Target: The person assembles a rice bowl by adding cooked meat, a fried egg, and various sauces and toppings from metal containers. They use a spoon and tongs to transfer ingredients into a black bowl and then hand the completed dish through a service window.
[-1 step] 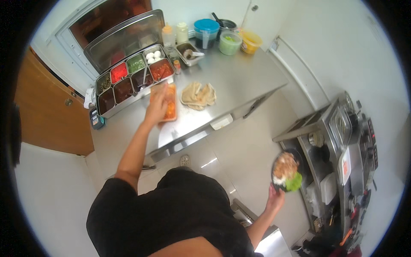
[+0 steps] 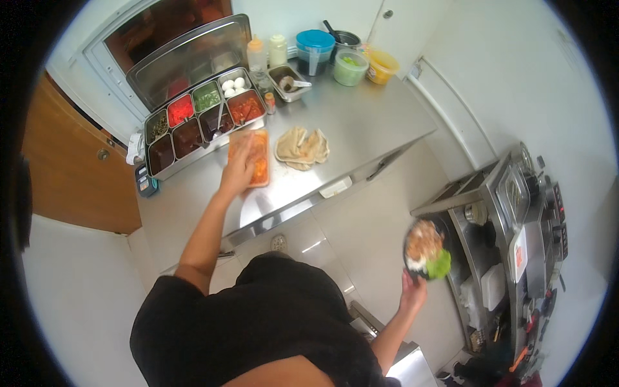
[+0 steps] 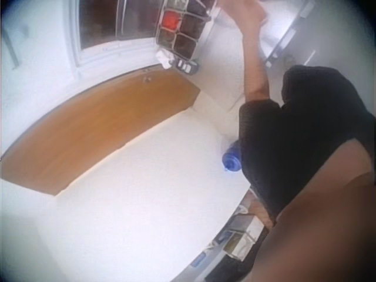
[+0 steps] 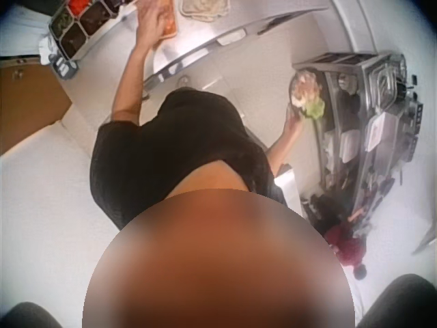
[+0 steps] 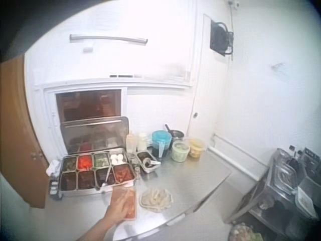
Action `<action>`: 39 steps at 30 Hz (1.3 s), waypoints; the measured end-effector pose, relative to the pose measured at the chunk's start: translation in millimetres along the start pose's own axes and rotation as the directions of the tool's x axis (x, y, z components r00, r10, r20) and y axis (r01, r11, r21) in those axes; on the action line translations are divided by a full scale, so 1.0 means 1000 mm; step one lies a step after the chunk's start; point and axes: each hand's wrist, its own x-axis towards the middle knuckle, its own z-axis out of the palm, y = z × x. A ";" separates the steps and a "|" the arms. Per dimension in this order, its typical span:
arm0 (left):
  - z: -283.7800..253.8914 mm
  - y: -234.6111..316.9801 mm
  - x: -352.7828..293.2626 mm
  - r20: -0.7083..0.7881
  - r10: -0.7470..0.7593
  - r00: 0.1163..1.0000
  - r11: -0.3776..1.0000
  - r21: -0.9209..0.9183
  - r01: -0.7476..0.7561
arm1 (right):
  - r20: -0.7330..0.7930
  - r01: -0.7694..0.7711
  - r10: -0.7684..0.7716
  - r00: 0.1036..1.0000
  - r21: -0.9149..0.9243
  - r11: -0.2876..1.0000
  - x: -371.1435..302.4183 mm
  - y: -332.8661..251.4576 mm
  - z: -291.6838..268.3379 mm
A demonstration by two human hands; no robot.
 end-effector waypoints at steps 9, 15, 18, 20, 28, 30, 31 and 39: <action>-0.062 -0.042 -0.025 -0.018 -0.115 0.993 0.990 -0.089 0.113 | 0.324 -0.028 0.166 0.931 -0.392 0.919 0.111 0.047 0.278; -0.090 -0.064 -0.054 -0.146 -0.321 0.936 0.947 -0.034 0.320 | 0.469 -0.023 0.325 0.821 -0.542 0.840 0.172 0.062 0.363; -0.072 -0.050 -0.064 -0.175 -0.391 0.904 0.920 -0.044 0.389 | 0.544 0.018 0.379 0.749 -0.587 0.809 0.185 0.059 0.381; -0.058 -0.033 -0.059 -0.196 -0.459 0.867 0.887 -0.155 0.435 | 0.598 0.066 0.429 0.677 -0.630 0.774 0.191 0.047 0.398; -0.001 0.040 0.004 0.110 -0.656 0.747 0.321 -0.854 0.408 | 0.636 0.360 0.762 0.118 -0.743 0.564 0.176 0.032 0.502; 0.000 0.043 -0.002 0.186 -0.647 0.739 0.150 -0.920 0.362 | 0.582 0.432 0.812 -0.050 -0.720 0.543 0.156 0.046 0.522; 0.002 0.042 -0.009 0.207 -0.647 0.734 0.081 -0.938 0.336 | 0.548 0.453 0.824 -0.140 -0.705 0.546 0.145 0.055 0.531; -0.018 0.031 -0.114 0.158 -0.808 0.567 -0.203 -0.979 -0.016 | 0.477 0.420 0.791 -0.383 -0.673 0.609 0.065 0.145 0.567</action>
